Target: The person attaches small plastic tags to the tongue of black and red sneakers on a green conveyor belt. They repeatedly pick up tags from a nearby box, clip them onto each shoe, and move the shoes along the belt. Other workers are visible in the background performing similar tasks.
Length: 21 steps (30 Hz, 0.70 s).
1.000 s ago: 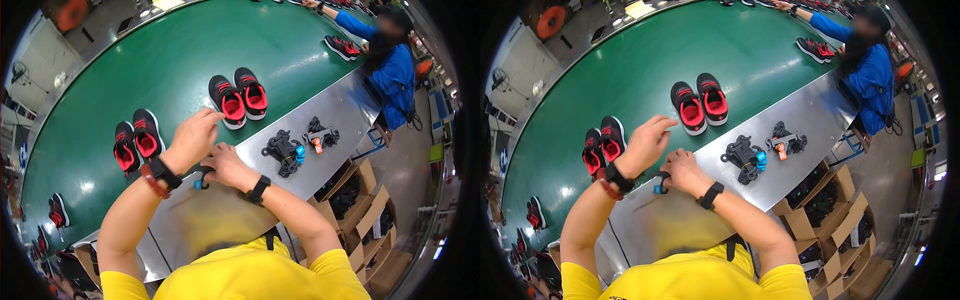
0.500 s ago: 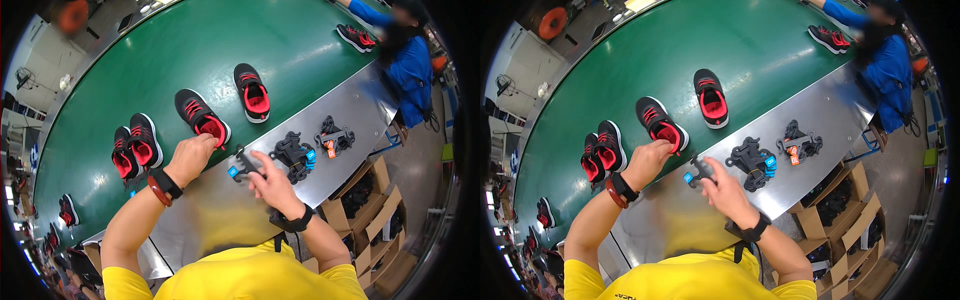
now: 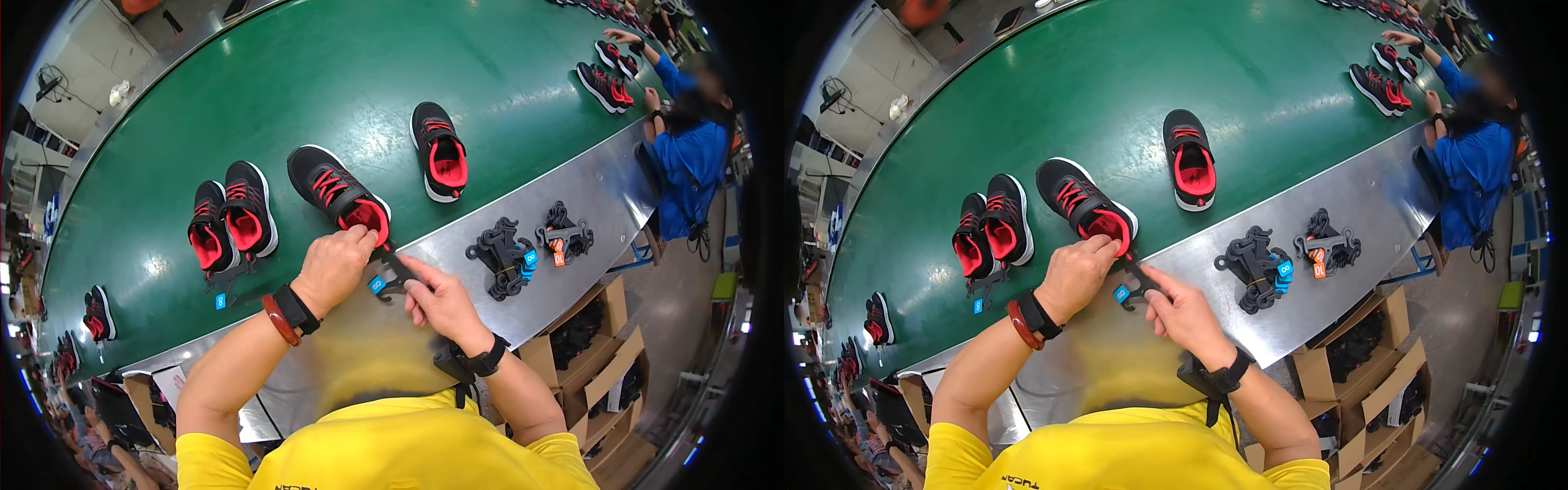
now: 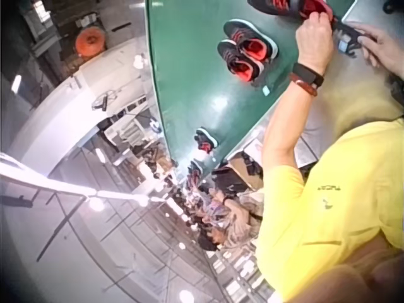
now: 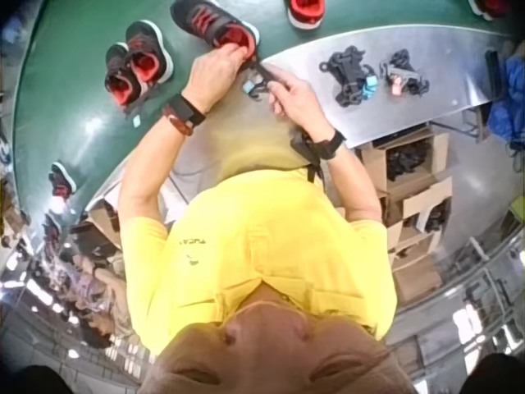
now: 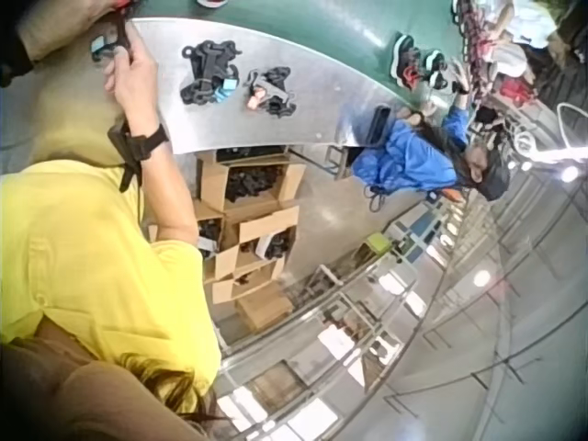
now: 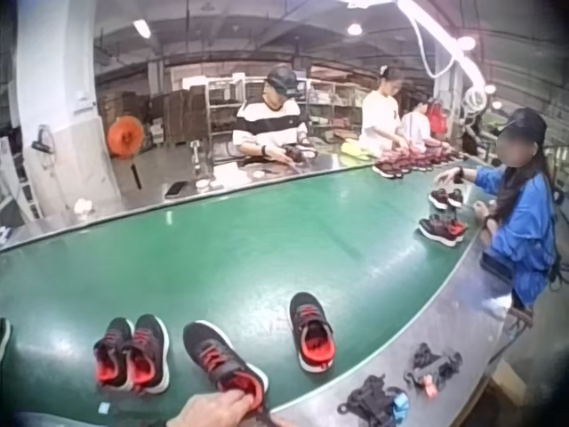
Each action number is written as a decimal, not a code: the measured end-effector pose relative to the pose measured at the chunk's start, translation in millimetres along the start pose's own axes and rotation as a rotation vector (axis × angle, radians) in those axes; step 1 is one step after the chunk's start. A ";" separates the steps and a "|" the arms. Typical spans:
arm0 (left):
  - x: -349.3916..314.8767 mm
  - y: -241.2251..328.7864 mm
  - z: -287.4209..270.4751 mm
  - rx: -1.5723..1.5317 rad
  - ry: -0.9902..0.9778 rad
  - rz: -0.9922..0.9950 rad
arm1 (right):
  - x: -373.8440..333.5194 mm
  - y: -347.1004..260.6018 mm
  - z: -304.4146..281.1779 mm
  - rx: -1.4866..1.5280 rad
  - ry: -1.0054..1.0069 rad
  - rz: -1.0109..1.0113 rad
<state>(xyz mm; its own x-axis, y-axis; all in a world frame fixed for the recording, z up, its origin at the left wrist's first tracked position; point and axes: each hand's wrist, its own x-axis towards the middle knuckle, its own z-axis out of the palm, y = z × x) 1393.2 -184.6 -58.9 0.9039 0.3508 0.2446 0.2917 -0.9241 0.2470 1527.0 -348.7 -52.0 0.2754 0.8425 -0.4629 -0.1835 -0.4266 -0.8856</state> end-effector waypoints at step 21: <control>-47.8 -28.2 -15.4 -0.032 -0.073 -0.031 | 51.6 -54.7 4.8 -0.799 0.261 -0.675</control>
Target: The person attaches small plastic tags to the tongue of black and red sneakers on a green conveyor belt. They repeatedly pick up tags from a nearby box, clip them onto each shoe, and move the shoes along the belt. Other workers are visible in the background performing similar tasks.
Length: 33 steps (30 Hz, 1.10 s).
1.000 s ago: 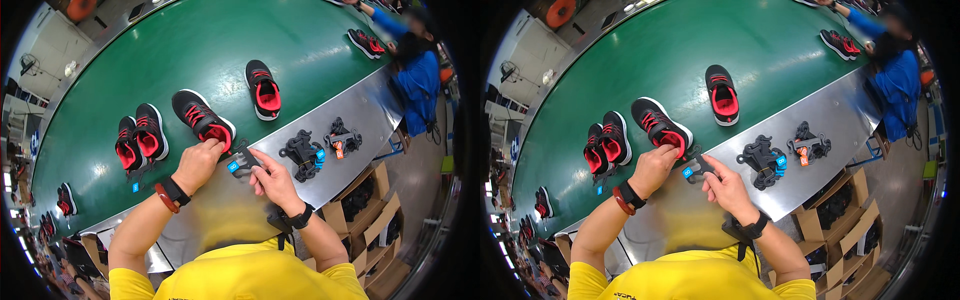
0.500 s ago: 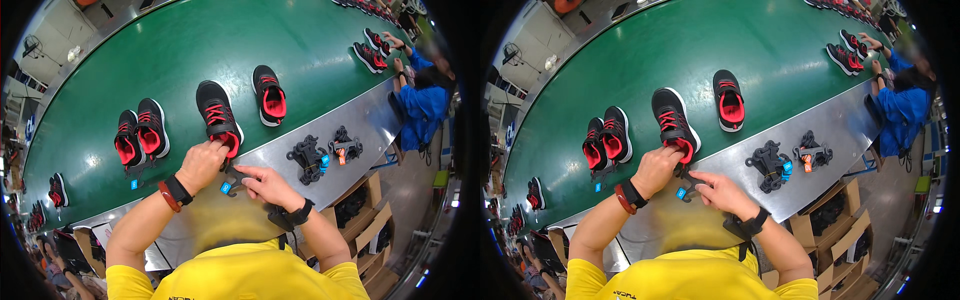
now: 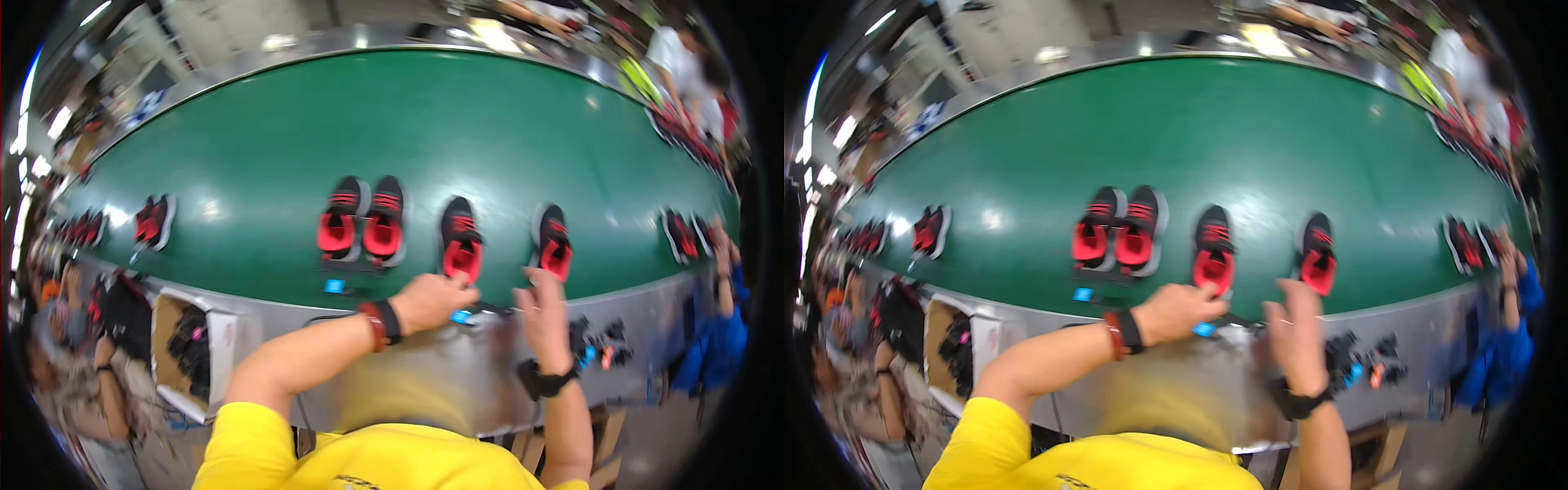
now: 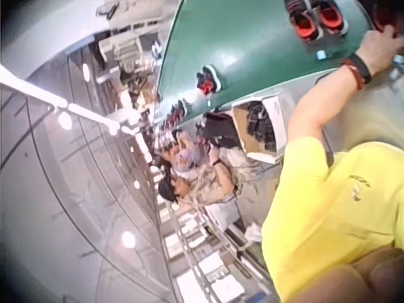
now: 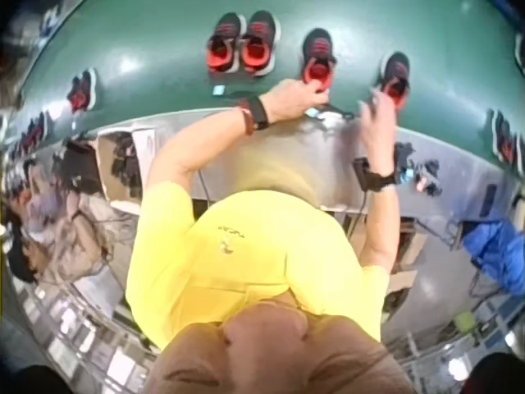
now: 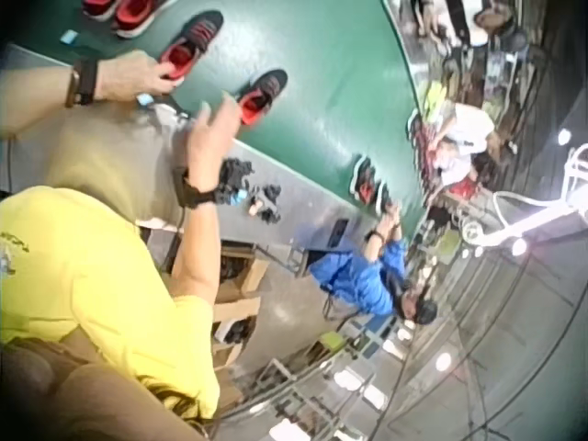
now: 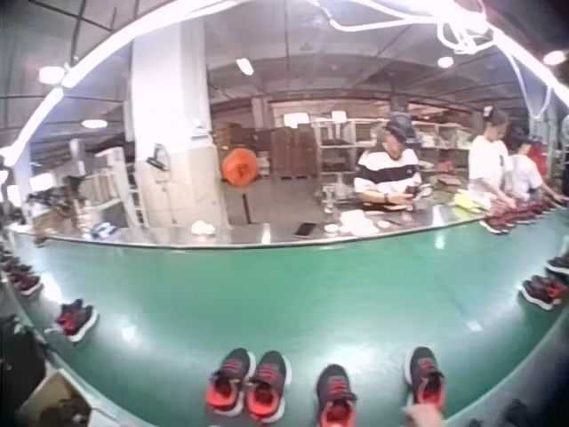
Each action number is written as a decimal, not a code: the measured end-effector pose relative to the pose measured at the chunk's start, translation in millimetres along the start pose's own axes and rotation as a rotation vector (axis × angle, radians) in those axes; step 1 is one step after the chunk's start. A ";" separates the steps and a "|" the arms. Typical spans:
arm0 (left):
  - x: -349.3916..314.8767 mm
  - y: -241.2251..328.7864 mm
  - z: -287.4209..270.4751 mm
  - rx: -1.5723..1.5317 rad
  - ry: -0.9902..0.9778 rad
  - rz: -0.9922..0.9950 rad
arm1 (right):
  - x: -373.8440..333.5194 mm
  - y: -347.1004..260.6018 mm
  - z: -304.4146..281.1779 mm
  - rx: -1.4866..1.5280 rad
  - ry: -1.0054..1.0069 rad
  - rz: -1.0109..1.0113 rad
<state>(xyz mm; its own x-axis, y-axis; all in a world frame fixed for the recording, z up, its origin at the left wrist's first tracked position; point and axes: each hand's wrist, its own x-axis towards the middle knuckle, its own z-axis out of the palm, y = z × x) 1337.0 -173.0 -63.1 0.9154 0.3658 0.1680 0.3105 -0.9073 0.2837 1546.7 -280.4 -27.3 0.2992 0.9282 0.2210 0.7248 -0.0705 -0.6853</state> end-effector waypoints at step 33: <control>-24.5 -3.8 -21.1 -0.177 -0.030 -0.366 | 24.4 -22.0 34.0 -0.650 -0.287 -0.410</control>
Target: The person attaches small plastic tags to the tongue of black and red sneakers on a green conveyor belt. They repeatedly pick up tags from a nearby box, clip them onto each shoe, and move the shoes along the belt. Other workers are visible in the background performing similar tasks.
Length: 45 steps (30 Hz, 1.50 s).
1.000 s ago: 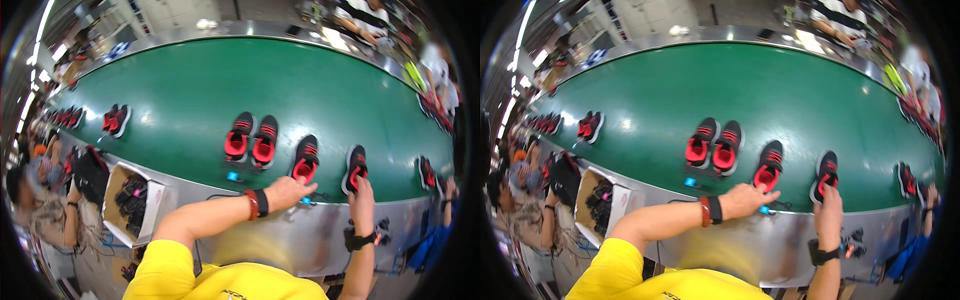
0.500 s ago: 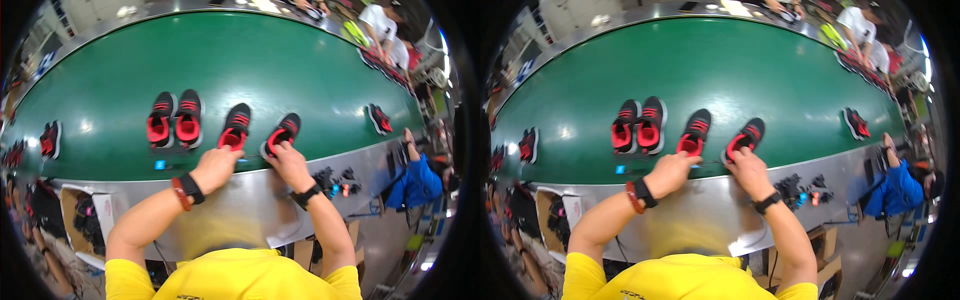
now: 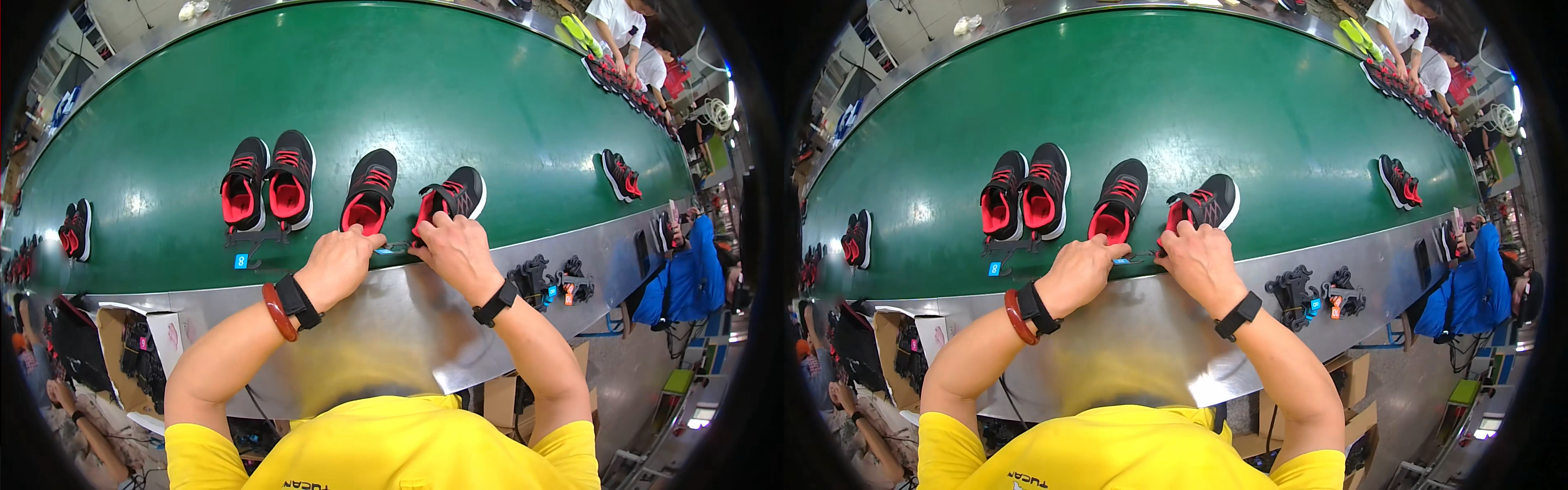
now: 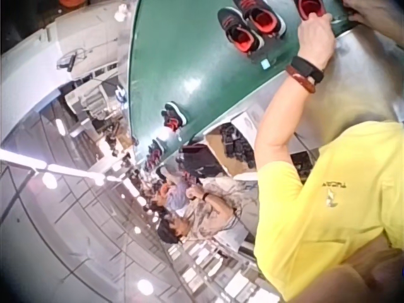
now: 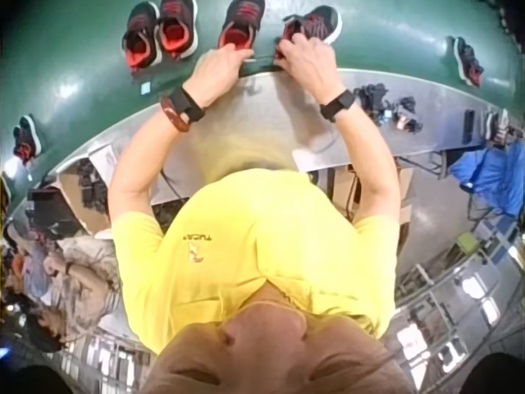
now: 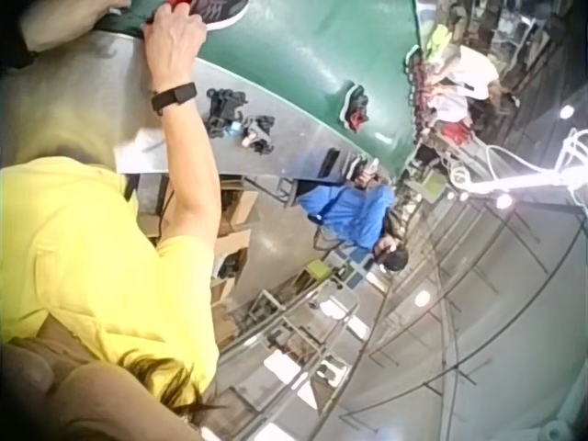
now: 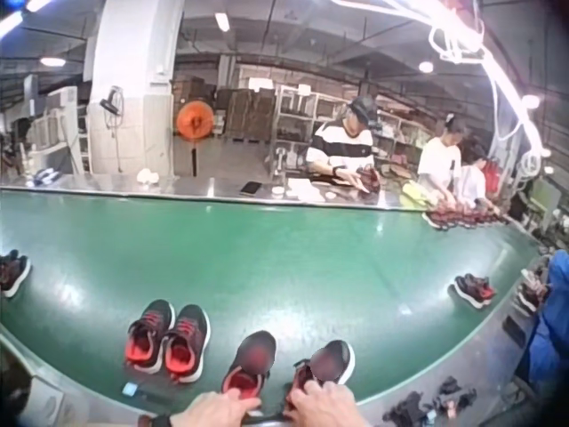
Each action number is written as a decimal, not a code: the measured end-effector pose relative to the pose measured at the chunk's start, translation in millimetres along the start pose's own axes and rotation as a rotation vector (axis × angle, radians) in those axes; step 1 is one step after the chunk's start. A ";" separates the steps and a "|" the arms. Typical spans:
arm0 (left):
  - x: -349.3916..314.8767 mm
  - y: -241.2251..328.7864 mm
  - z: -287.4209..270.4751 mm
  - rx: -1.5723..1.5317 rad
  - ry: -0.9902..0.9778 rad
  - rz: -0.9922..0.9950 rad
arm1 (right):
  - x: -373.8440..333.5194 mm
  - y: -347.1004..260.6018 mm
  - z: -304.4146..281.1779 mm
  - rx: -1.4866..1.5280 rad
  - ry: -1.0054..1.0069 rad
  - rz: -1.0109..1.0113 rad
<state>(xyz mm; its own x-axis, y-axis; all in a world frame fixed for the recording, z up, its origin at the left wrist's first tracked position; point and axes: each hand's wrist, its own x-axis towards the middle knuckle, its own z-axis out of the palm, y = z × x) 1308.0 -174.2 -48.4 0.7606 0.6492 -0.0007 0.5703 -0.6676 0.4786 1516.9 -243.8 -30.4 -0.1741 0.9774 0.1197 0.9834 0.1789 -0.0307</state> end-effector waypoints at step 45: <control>144.7 221.8 96.2 0.204 -0.221 0.827 | -249.5 74.0 0.5 0.576 0.571 0.737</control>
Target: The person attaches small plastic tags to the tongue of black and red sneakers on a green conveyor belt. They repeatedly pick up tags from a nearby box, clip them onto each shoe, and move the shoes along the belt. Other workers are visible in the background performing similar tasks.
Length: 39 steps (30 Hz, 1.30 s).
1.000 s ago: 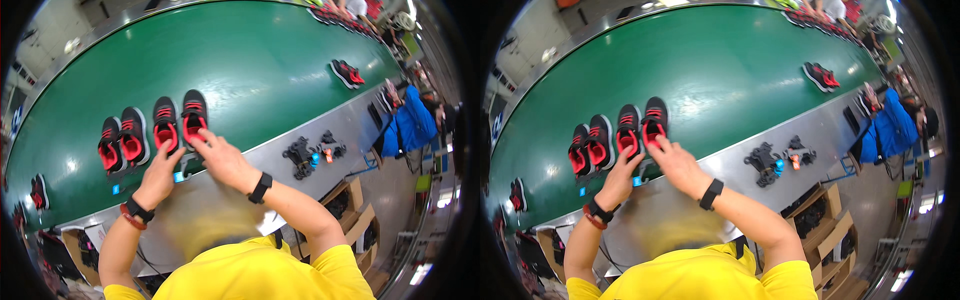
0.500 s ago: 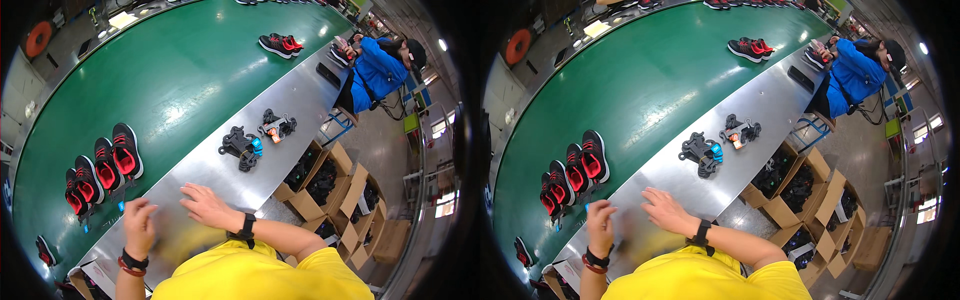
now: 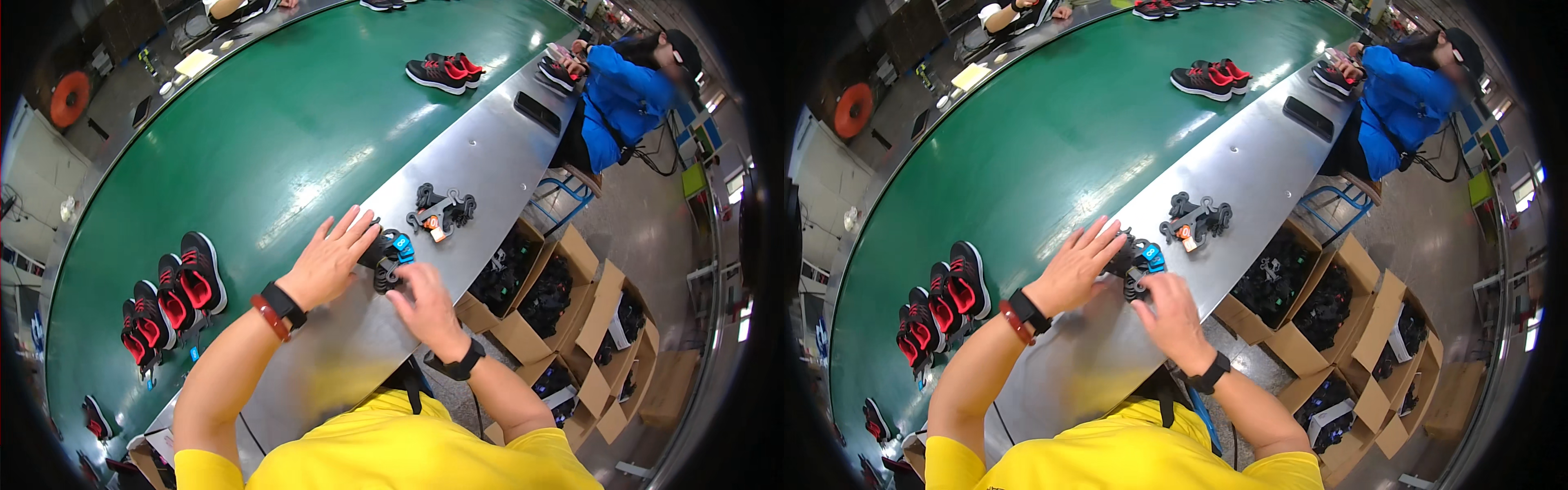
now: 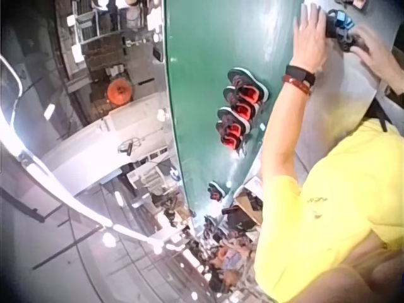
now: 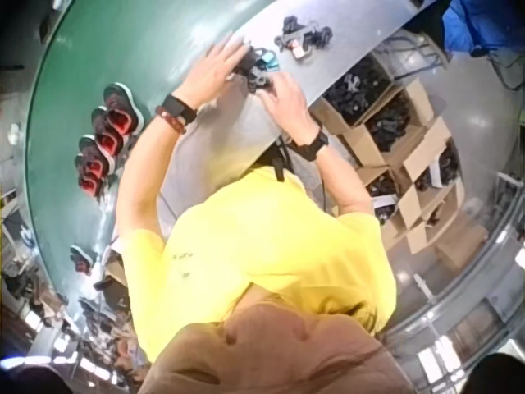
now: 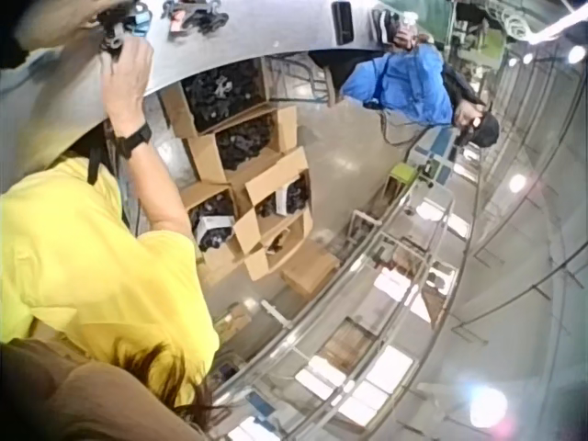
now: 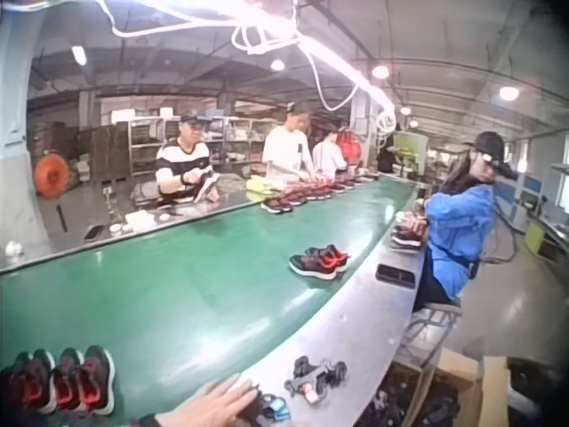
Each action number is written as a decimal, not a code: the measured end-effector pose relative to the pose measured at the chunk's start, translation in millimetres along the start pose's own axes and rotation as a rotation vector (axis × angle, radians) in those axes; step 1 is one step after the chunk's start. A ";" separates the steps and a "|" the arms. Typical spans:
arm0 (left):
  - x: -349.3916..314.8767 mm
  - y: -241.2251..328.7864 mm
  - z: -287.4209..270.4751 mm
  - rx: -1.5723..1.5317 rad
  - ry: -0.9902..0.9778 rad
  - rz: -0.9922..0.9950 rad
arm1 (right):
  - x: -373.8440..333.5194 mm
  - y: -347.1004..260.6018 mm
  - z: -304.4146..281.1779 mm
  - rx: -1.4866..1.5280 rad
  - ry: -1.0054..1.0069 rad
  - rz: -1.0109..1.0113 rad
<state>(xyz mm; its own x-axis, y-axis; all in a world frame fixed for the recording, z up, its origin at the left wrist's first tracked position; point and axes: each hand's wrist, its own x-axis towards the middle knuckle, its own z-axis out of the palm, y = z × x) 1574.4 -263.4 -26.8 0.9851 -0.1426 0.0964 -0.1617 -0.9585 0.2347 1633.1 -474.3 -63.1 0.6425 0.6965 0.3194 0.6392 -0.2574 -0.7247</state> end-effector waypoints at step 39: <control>-121.5 49.4 40.5 0.176 0.076 -0.362 | 2.4 1.9 45.3 0.053 -0.501 -0.383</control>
<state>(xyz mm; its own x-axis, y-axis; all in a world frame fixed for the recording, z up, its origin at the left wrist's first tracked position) 1449.0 -303.4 -66.1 0.9682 0.2244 0.1108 0.2141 -0.9719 0.0977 1616.7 -442.8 -91.4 0.0886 0.9651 0.2465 0.7544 0.0966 -0.6493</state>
